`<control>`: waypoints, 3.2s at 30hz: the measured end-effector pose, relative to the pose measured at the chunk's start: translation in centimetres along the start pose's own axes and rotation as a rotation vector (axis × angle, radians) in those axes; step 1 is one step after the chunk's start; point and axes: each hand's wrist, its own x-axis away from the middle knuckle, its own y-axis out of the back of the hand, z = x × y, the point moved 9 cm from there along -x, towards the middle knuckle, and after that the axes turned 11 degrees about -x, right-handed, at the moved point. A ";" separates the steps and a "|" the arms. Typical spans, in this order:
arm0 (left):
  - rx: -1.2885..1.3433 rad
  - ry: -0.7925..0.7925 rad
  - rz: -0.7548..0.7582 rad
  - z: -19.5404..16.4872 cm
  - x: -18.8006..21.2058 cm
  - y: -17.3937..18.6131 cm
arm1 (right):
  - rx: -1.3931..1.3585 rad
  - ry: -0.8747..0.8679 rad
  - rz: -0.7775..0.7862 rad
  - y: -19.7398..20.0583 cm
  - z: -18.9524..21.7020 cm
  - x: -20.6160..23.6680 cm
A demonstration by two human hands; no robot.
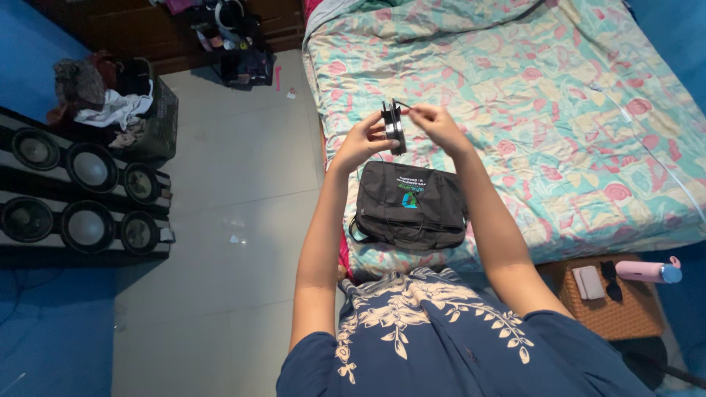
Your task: The person opens a black messenger bag on a bed and takes items out one at a time, placing a water bottle, sunglasses, a phone, earphones, headphones, a charger, and a laptop onto the bed and a small stool. They then lift the bag by its strap.
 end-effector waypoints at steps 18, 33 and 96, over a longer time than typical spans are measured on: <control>-0.760 -0.128 -0.490 -2.3 0.2 1.6 | -0.022 0.172 -0.315 5.1 3.5 2.2; 0.309 -0.068 -0.462 0.9 0.3 3.7 | 0.251 -0.414 -0.187 6.9 -4.5 3.5; -1.142 0.564 0.216 32.1 -1.0 -12.9 | -0.084 -0.456 -0.681 16.4 -21.3 7.4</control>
